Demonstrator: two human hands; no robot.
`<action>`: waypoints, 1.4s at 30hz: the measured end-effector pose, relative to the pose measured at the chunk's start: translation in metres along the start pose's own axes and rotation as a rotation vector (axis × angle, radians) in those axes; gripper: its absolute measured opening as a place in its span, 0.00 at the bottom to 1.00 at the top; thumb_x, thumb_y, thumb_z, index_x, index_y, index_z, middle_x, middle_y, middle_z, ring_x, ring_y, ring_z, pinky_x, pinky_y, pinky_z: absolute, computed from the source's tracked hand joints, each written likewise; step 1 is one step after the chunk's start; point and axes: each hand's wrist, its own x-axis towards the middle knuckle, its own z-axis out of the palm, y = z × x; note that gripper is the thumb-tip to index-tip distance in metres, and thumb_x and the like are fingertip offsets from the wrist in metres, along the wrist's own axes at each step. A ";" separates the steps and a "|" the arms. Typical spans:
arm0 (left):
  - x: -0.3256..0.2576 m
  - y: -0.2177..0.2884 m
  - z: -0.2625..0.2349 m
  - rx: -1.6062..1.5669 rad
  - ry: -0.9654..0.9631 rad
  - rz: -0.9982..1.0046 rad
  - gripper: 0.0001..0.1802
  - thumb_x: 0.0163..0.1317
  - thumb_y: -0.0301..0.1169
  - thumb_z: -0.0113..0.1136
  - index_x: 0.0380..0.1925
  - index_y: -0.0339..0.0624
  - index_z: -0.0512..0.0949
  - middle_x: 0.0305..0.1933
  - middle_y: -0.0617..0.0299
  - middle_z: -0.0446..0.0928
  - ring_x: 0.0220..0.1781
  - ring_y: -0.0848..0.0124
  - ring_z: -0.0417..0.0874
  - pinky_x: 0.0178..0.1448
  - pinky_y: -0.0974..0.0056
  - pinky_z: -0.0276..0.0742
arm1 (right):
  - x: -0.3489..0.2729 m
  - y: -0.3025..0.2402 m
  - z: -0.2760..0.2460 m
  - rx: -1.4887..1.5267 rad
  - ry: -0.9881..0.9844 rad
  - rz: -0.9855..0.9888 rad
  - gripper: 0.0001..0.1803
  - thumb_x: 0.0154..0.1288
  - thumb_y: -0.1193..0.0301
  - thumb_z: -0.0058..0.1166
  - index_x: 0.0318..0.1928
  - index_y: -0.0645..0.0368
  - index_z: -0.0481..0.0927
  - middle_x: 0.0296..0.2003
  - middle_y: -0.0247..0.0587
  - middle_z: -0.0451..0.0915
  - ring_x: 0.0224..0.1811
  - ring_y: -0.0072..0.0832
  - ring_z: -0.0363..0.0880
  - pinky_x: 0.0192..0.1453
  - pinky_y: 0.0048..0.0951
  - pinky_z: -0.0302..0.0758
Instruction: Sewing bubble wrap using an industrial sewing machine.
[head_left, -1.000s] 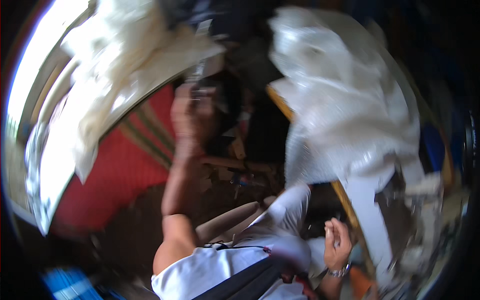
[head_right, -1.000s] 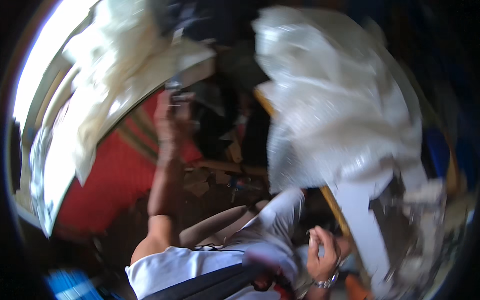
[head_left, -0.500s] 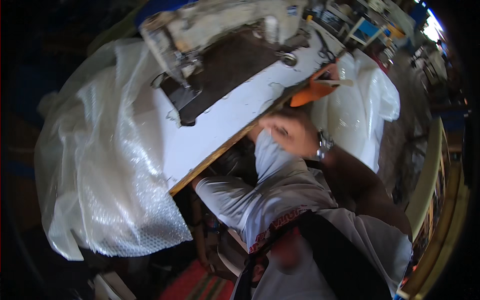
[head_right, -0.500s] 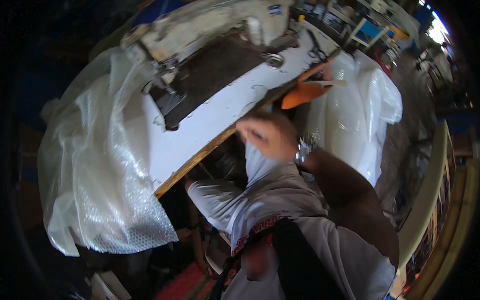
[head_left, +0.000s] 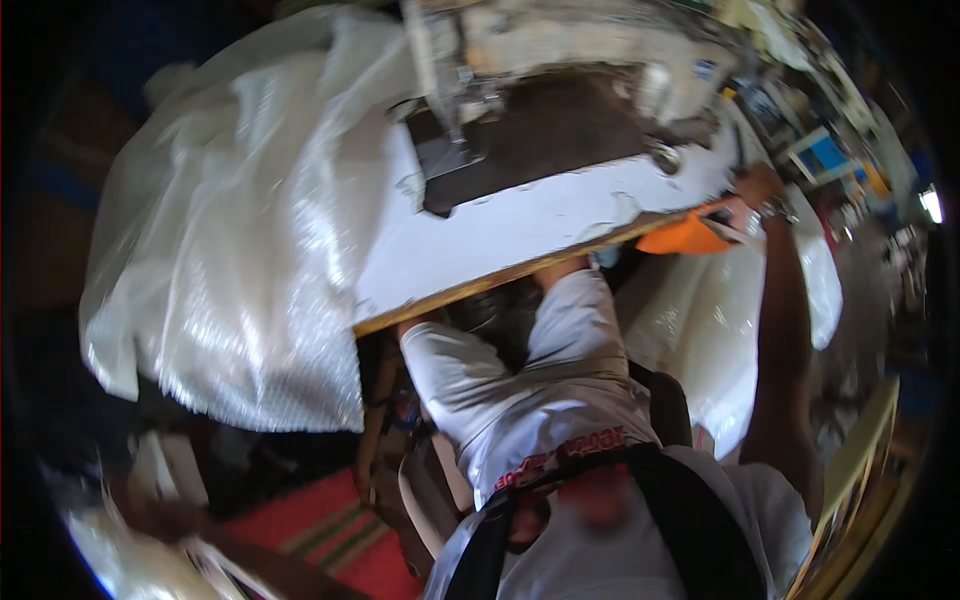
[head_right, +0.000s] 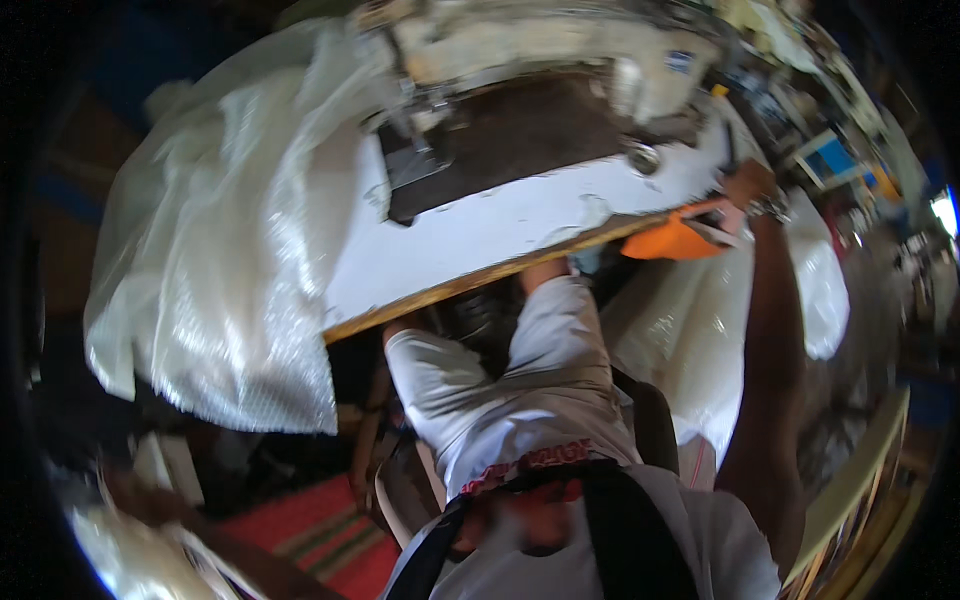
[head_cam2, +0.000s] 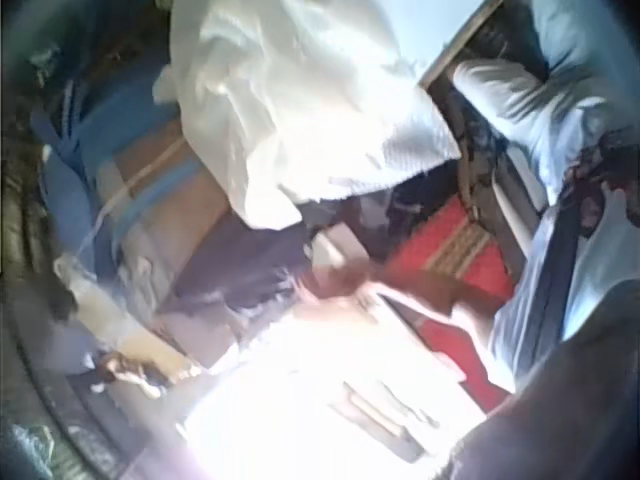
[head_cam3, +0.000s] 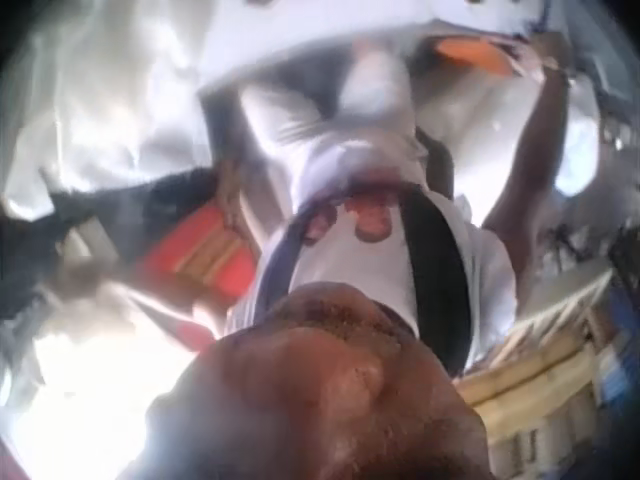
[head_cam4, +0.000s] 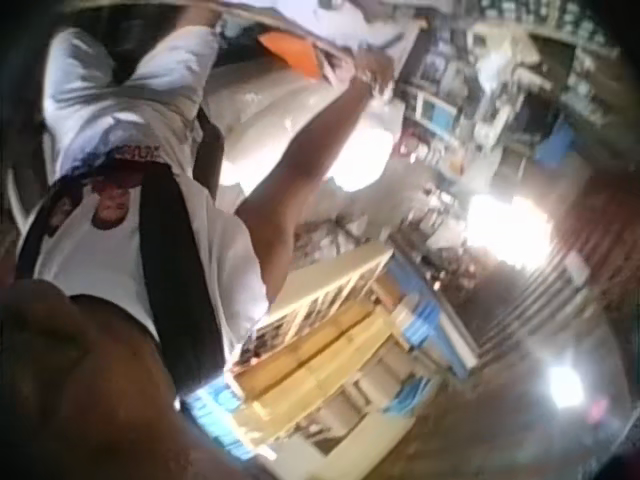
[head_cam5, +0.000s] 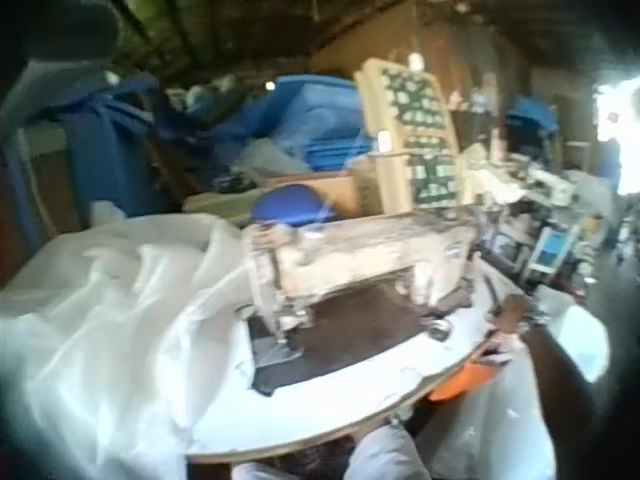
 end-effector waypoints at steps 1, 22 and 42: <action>0.013 0.030 -0.001 -0.031 0.044 0.192 0.19 0.75 0.36 0.56 0.57 0.35 0.78 0.58 0.47 0.83 0.57 0.49 0.85 0.64 0.49 0.81 | 0.009 0.009 0.007 -0.047 0.029 -0.030 0.34 0.63 0.45 0.63 0.46 0.69 0.85 0.45 0.66 0.85 0.54 0.58 0.85 0.60 0.49 0.81; -0.038 0.211 0.148 -1.018 -0.763 0.078 0.05 0.65 0.24 0.68 0.37 0.39 0.80 0.63 0.55 0.80 0.65 0.54 0.79 0.67 0.52 0.76 | -0.264 -0.270 -0.071 1.977 -1.179 -0.685 0.13 0.81 0.63 0.52 0.51 0.62 0.76 0.31 0.37 0.81 0.21 0.15 0.72 0.24 0.19 0.68; -0.007 0.230 0.140 -0.665 -0.707 -0.062 0.09 0.67 0.28 0.68 0.45 0.38 0.83 0.60 0.52 0.84 0.61 0.54 0.85 0.64 0.53 0.80 | -0.232 -0.224 -0.099 1.062 -0.144 -0.534 0.10 0.71 0.69 0.63 0.46 0.61 0.80 0.29 0.47 0.85 0.32 0.39 0.88 0.36 0.36 0.80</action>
